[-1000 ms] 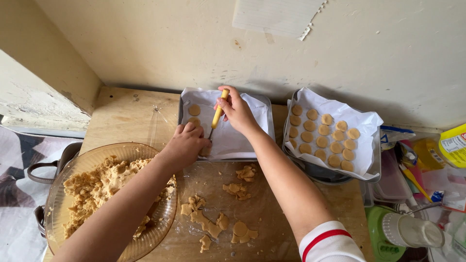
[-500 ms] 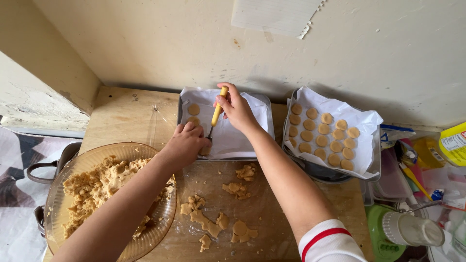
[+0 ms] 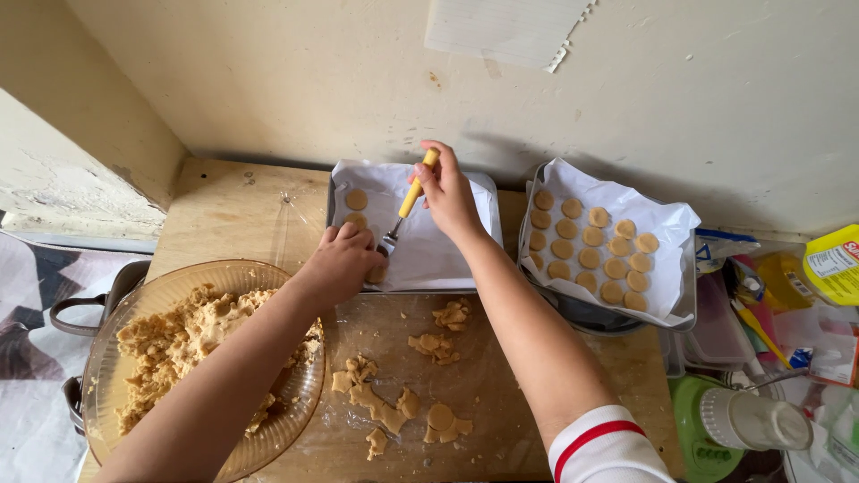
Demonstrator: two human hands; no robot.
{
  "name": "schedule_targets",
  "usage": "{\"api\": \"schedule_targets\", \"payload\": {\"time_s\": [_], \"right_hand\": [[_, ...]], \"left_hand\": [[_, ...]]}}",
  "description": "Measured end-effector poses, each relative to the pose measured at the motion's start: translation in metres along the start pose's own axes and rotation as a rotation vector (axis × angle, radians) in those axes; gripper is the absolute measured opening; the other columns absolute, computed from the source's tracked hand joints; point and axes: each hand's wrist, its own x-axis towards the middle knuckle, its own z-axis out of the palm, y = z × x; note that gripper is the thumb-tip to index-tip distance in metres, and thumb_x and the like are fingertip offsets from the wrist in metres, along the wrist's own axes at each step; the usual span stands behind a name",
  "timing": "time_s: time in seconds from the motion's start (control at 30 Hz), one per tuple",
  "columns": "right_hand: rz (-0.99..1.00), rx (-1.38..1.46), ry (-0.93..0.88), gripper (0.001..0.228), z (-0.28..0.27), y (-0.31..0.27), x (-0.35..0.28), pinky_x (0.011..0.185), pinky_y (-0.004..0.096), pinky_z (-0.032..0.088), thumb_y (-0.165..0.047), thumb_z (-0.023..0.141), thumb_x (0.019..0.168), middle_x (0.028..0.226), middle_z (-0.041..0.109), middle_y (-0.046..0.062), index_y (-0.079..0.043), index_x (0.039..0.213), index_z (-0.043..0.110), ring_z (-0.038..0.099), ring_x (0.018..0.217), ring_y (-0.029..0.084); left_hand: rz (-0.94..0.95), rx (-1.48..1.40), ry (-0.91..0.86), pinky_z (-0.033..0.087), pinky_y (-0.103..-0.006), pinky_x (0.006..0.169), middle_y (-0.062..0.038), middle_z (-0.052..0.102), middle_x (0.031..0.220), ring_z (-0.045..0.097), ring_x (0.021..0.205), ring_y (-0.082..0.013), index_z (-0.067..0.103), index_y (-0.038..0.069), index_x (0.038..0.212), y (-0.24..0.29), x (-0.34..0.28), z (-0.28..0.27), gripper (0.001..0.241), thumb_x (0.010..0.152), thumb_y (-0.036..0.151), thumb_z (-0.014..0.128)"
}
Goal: Transferring small pre-cut dough circles from a work surface to a baking tray using a small tool.
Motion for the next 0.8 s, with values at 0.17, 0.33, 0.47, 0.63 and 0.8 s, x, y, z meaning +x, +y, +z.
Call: {"api": "schedule_targets", "payload": {"time_s": [0.17,0.33,0.47,0.63,0.8], "right_hand": [[-0.07,0.093,0.184,0.038,-0.011,-0.012,-0.013,0.055,0.023,0.06,-0.028,0.05,0.108,0.091,0.073,0.012,-0.01,0.14,0.041,0.069,0.075,0.018],[-0.131,0.261,0.309,0.041,-0.024,-0.049,-0.048,0.055,0.022,0.058,-0.027,0.047,0.109,0.091,0.069,0.013,-0.007,0.143,0.038,0.065,0.072,0.016],[-0.157,0.377,0.287,0.044,-0.031,-0.071,-0.084,0.055,0.021,0.057,-0.022,0.048,0.11,0.091,0.066,0.013,-0.002,0.146,0.036,0.063,0.066,0.014],[-0.181,0.435,0.267,0.048,-0.042,-0.057,-0.14,0.055,0.022,0.058,-0.017,0.053,0.108,0.092,0.067,0.017,-0.004,0.15,0.033,0.064,0.062,0.015],[-0.156,0.349,0.294,0.043,-0.06,-0.034,-0.196,0.051,0.026,0.06,-0.016,0.057,0.105,0.092,0.07,0.022,-0.005,0.142,0.04,0.069,0.061,0.021]], "left_hand": [[-0.045,-0.017,0.025,0.042,-0.0396,0.09,0.004,0.063,0.102,0.052,0.107,-0.021,0.076,0.034,0.097,-0.008,-0.002,-0.014,0.025,0.078,0.017,0.072],[-0.198,-0.124,0.163,0.049,-0.0437,0.09,-0.002,0.065,0.106,0.056,0.108,-0.0261,0.077,0.028,0.105,-0.018,-0.028,-0.062,0.031,0.077,0.016,0.069],[-0.261,-0.276,0.347,0.051,-0.0413,0.09,-0.003,0.063,0.105,0.058,0.103,-0.0279,0.075,0.026,0.111,-0.001,-0.063,-0.098,0.034,0.082,0.01,0.064],[-0.299,-0.512,0.435,0.053,-0.0433,0.088,-0.011,0.067,0.106,0.064,0.1,-0.0347,0.075,0.014,0.11,0.058,-0.112,-0.121,0.027,0.088,0.005,0.064],[-0.378,-0.738,0.455,0.058,-0.0395,0.087,-0.009,0.072,0.107,0.072,0.099,-0.0304,0.077,0.015,0.11,0.114,-0.15,-0.09,0.026,0.089,0.004,0.065]]}}
